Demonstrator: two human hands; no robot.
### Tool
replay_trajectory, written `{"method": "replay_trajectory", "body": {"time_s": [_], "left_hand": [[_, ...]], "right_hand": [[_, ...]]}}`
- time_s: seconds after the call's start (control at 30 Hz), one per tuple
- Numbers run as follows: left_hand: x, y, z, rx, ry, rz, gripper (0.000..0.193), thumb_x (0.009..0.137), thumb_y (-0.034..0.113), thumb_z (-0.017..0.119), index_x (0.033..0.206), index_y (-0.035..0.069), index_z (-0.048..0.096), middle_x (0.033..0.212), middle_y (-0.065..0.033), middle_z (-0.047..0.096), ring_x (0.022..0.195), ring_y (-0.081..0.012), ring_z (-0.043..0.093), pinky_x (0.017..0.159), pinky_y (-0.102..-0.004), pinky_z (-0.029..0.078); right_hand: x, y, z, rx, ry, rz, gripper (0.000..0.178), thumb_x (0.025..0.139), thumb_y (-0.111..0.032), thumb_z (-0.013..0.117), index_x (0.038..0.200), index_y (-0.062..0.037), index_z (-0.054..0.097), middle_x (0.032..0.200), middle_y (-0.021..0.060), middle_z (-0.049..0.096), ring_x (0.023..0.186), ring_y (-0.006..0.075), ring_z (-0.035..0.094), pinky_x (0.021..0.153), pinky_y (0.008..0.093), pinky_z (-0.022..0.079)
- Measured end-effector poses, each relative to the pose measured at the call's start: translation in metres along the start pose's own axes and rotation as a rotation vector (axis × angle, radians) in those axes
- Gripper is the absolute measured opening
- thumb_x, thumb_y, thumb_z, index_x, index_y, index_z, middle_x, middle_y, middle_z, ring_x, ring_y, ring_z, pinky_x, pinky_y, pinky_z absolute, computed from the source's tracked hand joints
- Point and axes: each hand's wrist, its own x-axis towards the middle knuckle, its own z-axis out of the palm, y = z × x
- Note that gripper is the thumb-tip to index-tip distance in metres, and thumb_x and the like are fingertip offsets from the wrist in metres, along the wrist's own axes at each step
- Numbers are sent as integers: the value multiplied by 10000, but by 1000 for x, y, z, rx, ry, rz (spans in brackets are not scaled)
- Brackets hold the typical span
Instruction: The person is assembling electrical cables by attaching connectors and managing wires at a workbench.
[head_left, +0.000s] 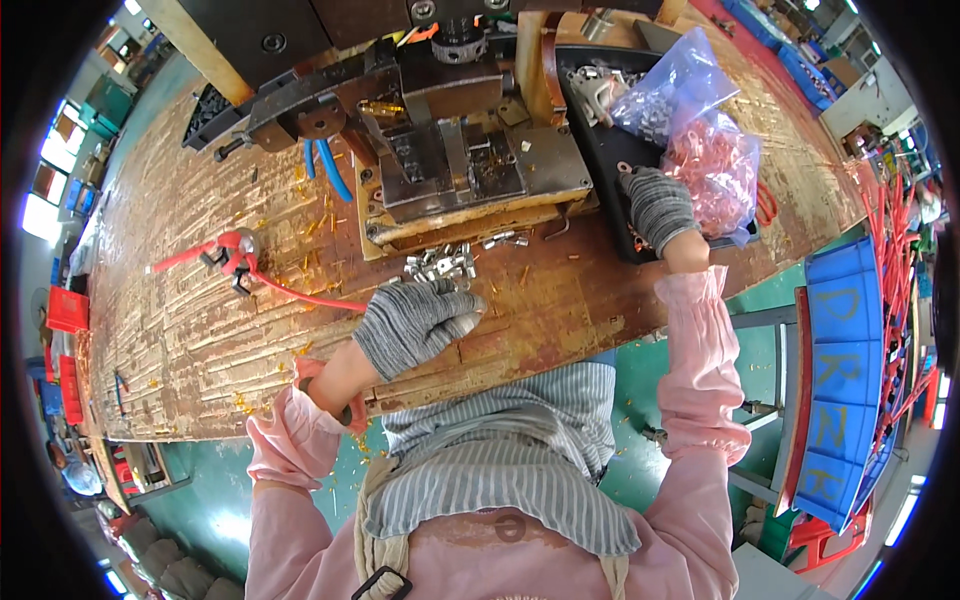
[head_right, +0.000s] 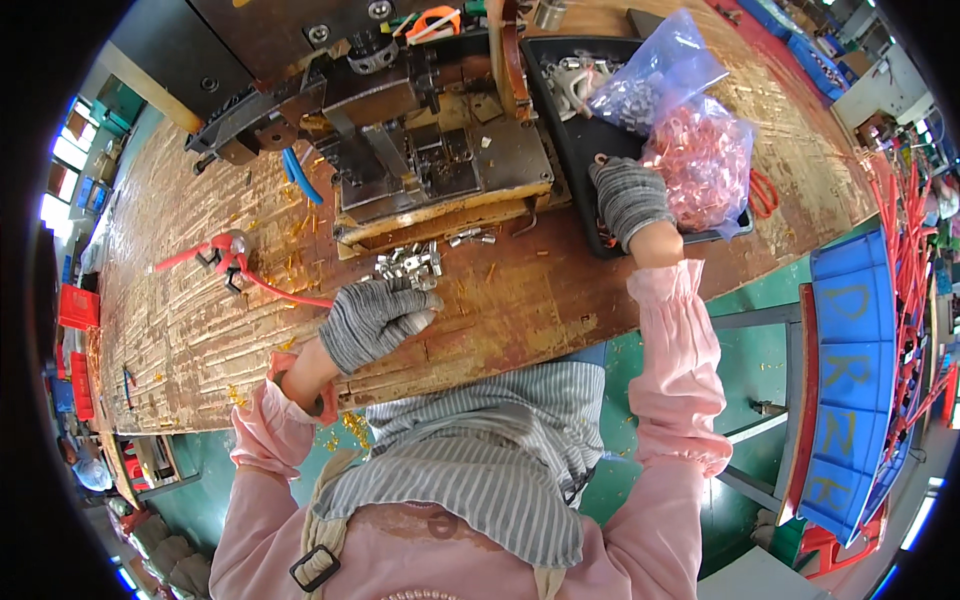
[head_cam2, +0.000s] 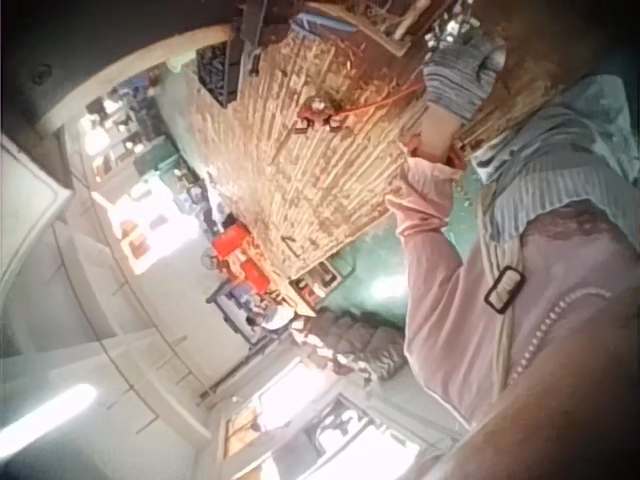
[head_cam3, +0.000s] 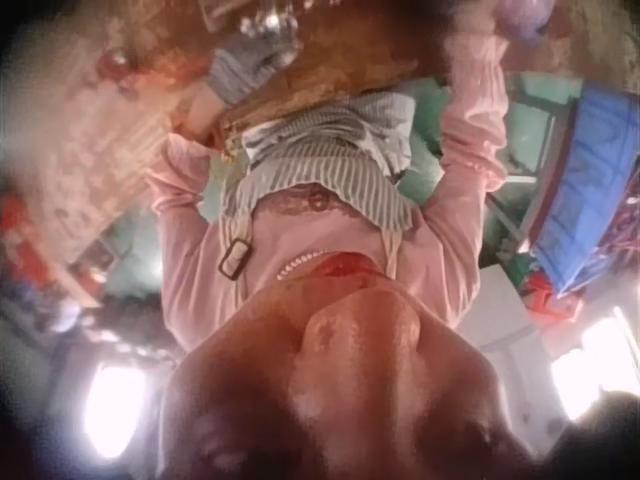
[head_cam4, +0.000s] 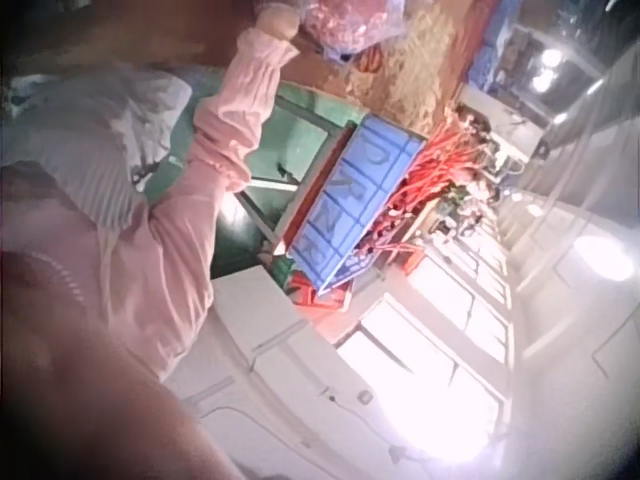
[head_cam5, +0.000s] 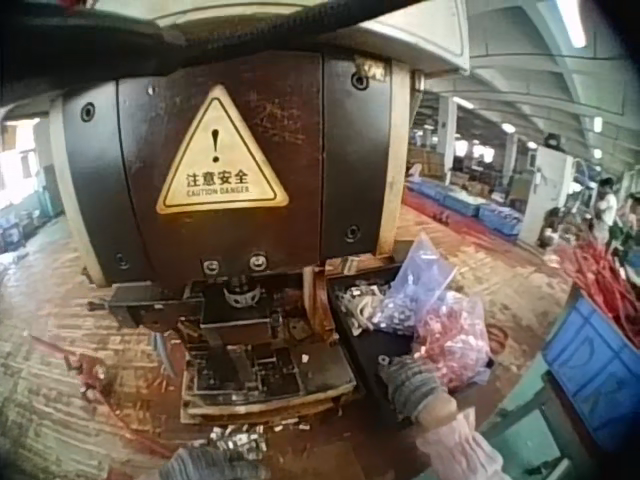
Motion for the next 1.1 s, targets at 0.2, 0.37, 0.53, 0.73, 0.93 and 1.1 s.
{"method": "replay_trajectory", "body": {"time_s": [0.2, 0.37, 0.53, 0.73, 0.93, 1.1], "left_hand": [[7, 2, -12, -220, -14, -40, 255, 862, 288, 519, 1007, 103, 618, 936, -106, 623, 849, -298, 602, 745, -361, 482], [7, -8, -19, -387, -34, -72, 193, 878, 203, 503, 1002, 69, 566, 877, -118, 605, 826, -297, 593, 719, -354, 470], [7, -11, -13, -542, -36, -119, 178, 884, 170, 504, 998, 42, 553, 870, -95, 601, 813, -218, 585, 727, -315, 454], [3, -13, -17, -494, -83, -138, 192, 883, 152, 521, 1026, 27, 548, 910, -78, 604, 876, -164, 575, 777, -286, 452], [3, -10, -17, -537, -36, -147, 190, 867, 140, 544, 1014, 19, 547, 867, -80, 600, 816, -168, 580, 753, -285, 463], [2, -11, -14, -536, -11, -140, 181, 863, 134, 551, 1003, 21, 546, 855, -80, 597, 807, -169, 582, 747, -289, 467]], "right_hand": [[-15, 11, 4, 837, 718, 12, 74, 849, -92, 555, 896, -52, 512, 726, 56, 571, 601, 217, 535, 572, 291, 444], [-64, -48, -56, 1645, 234, 257, 139, 826, -134, 619, 899, -23, 575, 657, -15, 543, 613, 63, 491, 543, 227, 417], [-90, -108, -19, 1519, 47, -15, 194, 846, -191, 602, 908, -12, 643, 697, -2, 583, 614, 45, 486, 552, 205, 402], [-84, -136, -17, 1892, -270, 38, 211, 860, -156, 583, 1020, -20, 607, 730, 14, 591, 562, 25, 470, 472, 180, 370], [-75, -148, -19, 1894, -231, 85, 180, 839, -134, 609, 971, -14, 594, 708, 30, 590, 566, 61, 520, 465, 185, 422], [-76, -150, -20, 1968, -226, 46, 187, 841, -129, 605, 977, -2, 587, 723, 49, 603, 625, 93, 576, 507, 198, 468]]}}
